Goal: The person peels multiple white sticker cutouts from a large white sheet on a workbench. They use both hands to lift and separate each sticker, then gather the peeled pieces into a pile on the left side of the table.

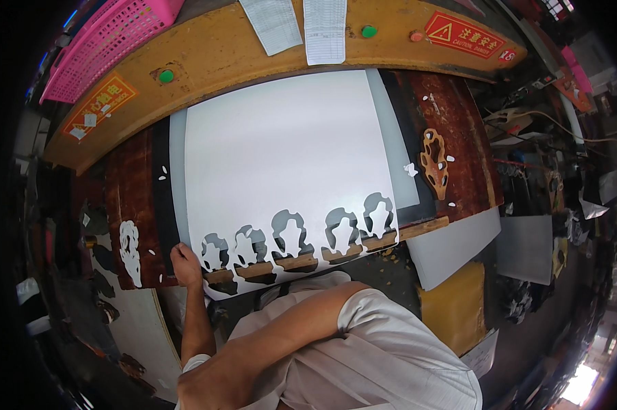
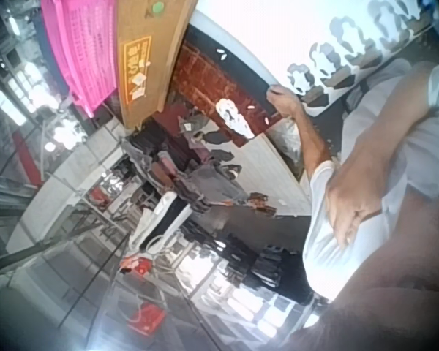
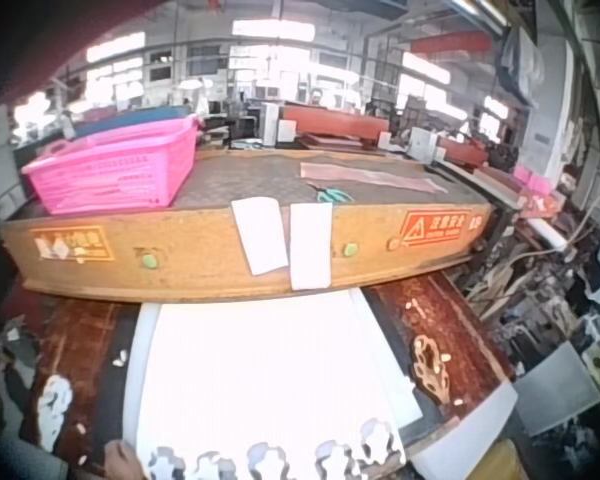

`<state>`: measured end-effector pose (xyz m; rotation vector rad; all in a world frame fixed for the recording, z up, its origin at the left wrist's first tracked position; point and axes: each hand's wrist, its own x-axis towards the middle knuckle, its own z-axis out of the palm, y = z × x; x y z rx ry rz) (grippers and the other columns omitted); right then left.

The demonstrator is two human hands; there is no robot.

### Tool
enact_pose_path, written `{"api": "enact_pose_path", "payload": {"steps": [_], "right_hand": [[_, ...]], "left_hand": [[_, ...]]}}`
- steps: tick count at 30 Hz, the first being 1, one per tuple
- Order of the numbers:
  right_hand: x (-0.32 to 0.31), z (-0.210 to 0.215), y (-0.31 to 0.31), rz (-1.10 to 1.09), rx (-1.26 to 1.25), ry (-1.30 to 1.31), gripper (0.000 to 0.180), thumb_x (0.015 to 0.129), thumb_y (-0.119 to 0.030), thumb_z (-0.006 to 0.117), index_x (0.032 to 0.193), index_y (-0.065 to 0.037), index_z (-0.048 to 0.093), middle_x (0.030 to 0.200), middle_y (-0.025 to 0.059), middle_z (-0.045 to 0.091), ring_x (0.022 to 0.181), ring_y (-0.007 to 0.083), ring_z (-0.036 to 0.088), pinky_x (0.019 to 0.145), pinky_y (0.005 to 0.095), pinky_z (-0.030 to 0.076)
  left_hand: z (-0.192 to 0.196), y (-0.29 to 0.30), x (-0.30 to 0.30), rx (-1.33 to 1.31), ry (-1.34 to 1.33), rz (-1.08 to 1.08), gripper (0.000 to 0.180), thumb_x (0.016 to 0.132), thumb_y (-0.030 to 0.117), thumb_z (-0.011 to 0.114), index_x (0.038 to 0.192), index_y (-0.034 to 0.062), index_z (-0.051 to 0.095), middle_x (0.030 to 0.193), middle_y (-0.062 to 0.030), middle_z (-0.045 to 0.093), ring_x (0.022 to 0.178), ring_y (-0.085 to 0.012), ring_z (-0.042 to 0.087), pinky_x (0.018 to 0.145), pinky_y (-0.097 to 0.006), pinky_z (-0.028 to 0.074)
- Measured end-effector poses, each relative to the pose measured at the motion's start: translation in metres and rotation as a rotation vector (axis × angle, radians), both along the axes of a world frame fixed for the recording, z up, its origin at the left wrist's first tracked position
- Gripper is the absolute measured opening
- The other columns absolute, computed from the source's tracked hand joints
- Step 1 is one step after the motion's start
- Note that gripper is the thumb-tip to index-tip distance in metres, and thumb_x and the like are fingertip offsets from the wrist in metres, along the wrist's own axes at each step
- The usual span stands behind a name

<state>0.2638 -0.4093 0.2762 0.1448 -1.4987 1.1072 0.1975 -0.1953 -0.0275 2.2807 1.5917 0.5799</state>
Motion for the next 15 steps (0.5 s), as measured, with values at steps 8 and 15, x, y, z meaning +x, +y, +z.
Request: {"api": "enact_pose_path", "payload": {"steps": [8,15], "right_hand": [[-0.011,0.011,-0.008,-0.139,-0.028,0.346,0.025,0.108,-0.022,0.061,0.114,-0.002,0.075,0.1,0.0161,0.076,0.092,0.0316,0.072,0.076,0.041,0.054],[0.003,-0.009,-0.002,-0.011,-0.005,-0.007,0.028,0.109,-0.025,0.06,0.116,0.0,0.073,0.104,0.0178,0.075,0.095,0.0328,0.072,0.076,0.0411,0.054]], "left_hand": [[0.003,-0.001,0.002,0.001,-0.017,0.0,0.04,0.107,0.04,0.051,0.114,0.0044,0.068,0.115,-0.0187,0.07,0.102,-0.0437,0.069,0.089,-0.051,0.054],[0.002,-0.001,0.002,0.001,-0.013,-0.003,0.04,0.106,0.04,0.051,0.114,0.0042,0.068,0.114,-0.0192,0.069,0.103,-0.0441,0.068,0.09,-0.051,0.053]]}}
